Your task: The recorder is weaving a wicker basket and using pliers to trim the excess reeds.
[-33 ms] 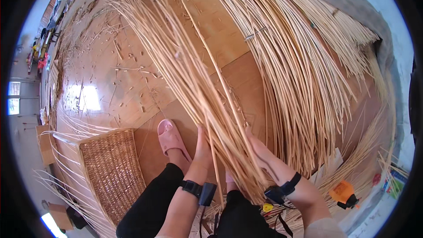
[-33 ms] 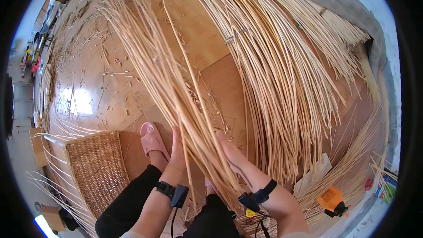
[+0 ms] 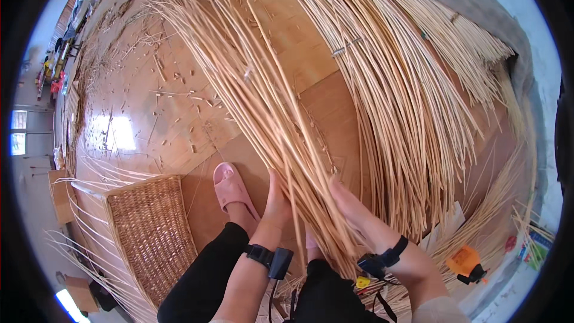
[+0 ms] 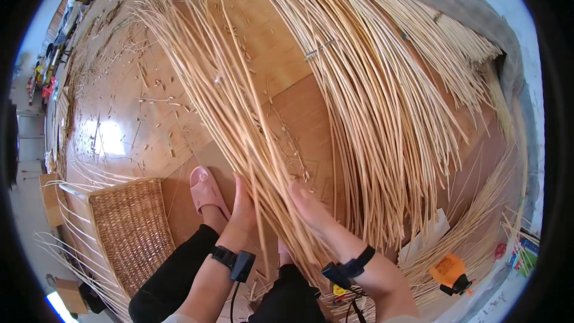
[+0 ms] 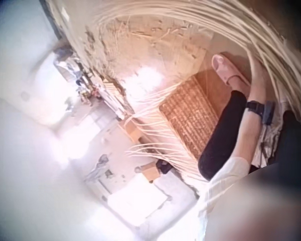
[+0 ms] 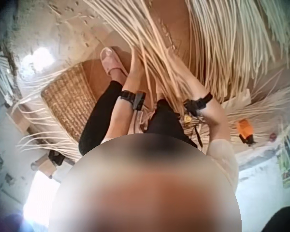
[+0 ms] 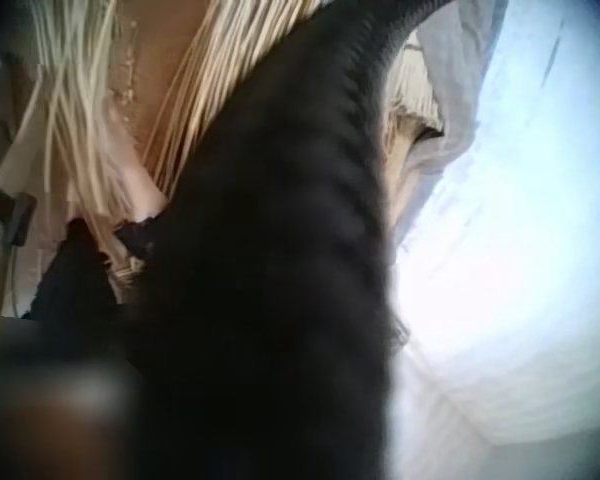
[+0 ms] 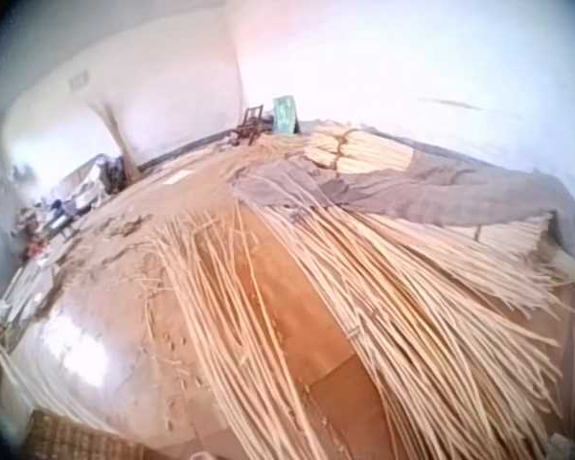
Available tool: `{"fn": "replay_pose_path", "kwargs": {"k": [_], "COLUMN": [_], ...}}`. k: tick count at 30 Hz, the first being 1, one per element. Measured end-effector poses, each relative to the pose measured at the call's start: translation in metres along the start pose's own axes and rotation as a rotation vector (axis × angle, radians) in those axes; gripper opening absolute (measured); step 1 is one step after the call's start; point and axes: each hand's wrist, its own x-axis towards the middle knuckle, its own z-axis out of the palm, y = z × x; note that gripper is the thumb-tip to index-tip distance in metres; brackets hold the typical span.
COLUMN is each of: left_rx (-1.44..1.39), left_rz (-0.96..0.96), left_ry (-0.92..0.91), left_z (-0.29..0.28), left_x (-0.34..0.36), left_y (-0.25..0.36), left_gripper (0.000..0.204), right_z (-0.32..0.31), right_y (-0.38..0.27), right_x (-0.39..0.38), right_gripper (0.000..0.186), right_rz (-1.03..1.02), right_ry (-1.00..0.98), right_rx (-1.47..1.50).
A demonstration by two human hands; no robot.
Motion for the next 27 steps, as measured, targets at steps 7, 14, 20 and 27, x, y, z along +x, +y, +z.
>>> {"fn": "replay_pose_path", "kwargs": {"k": [7,14,20,27], "left_rx": [-0.044,-0.056,0.077,0.212], "left_rz": [-0.15,-0.057,0.168,0.402], "left_ry": [-0.235,-0.245,-0.377,-0.635], "left_z": [0.005,0.018,0.058,0.141], "left_x": [0.02,-0.008,-0.099,-0.252], "left_y": [0.019,0.051,0.095,0.135], "left_gripper": [0.057,0.051,0.048,0.05], "right_z": [0.046,0.086,0.12,0.18], "right_y": [0.022,0.021,-0.012,-0.057], "right_x": [0.007,-0.014,-0.074,-0.181], "right_gripper": [0.091,0.093,0.073,0.074], "right_rz": [-0.603,-0.609,-1.118,-1.47], "right_ry": [0.244,0.394,0.163,0.02], "right_rx": [-1.08,-1.461,-1.383,-1.433]}}
